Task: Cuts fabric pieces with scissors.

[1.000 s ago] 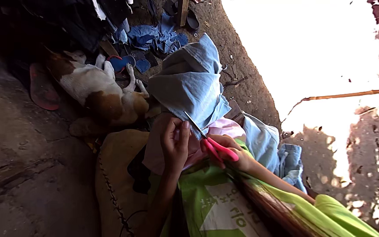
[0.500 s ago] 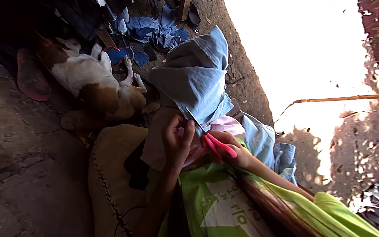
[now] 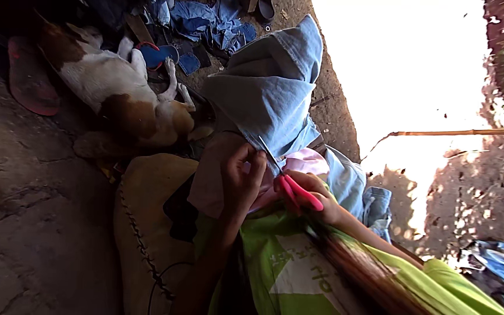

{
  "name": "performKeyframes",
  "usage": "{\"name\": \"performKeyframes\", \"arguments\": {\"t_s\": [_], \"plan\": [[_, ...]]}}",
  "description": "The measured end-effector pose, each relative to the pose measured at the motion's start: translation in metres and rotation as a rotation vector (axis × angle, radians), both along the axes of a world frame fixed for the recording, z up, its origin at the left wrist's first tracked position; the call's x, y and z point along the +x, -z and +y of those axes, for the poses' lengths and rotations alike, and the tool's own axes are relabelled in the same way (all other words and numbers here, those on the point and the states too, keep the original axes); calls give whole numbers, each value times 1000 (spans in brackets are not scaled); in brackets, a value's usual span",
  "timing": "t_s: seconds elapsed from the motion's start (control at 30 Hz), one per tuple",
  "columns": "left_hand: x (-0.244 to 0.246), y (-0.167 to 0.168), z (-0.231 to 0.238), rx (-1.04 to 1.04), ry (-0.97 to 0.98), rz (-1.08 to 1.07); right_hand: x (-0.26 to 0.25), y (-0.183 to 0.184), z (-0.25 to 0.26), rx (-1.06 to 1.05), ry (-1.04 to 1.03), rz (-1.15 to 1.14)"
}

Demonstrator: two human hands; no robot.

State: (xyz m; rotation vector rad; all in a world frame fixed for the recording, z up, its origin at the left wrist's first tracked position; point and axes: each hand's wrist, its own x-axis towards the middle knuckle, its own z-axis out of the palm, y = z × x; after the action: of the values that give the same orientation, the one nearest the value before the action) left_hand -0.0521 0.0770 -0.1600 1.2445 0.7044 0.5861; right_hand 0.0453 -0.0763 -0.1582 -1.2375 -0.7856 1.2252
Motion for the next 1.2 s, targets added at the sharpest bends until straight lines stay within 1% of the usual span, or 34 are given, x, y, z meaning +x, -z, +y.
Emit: {"name": "performKeyframes", "arguments": {"t_s": [0.17, 0.37, 0.5, 0.7, 0.83, 0.93, 1.03, 1.1, 1.2], "plan": [[-1, 5, -4, 7, -29, -55, 3, 4, 6, 24, -24, 62], [-2, 5, -4, -20, -52, -53, 0, 5, 3, 64, -23, 94], [-3, 6, -4, -10, -44, -65, 0, 7, 7, 74, -34, 147], [-4, 7, -5, -12, -36, -63, 1, 6, 2, 67, -36, 150], [-4, 5, -6, -17, -34, -69, 3, 5, 10, 45, -50, 171], [-6, 6, -4, -10, -43, -64, 5, 3, 10, 47, -34, 221], [-7, 10, -5, 16, -7, -88, 6, 2, 3, 56, -44, 279], [-8, 10, -4, 26, 11, -80, 5, 2, 1, 52, -38, 277], [-6, 3, -3, 1, -13, -26, 4, 2, 0, 52, -49, 229]]}}
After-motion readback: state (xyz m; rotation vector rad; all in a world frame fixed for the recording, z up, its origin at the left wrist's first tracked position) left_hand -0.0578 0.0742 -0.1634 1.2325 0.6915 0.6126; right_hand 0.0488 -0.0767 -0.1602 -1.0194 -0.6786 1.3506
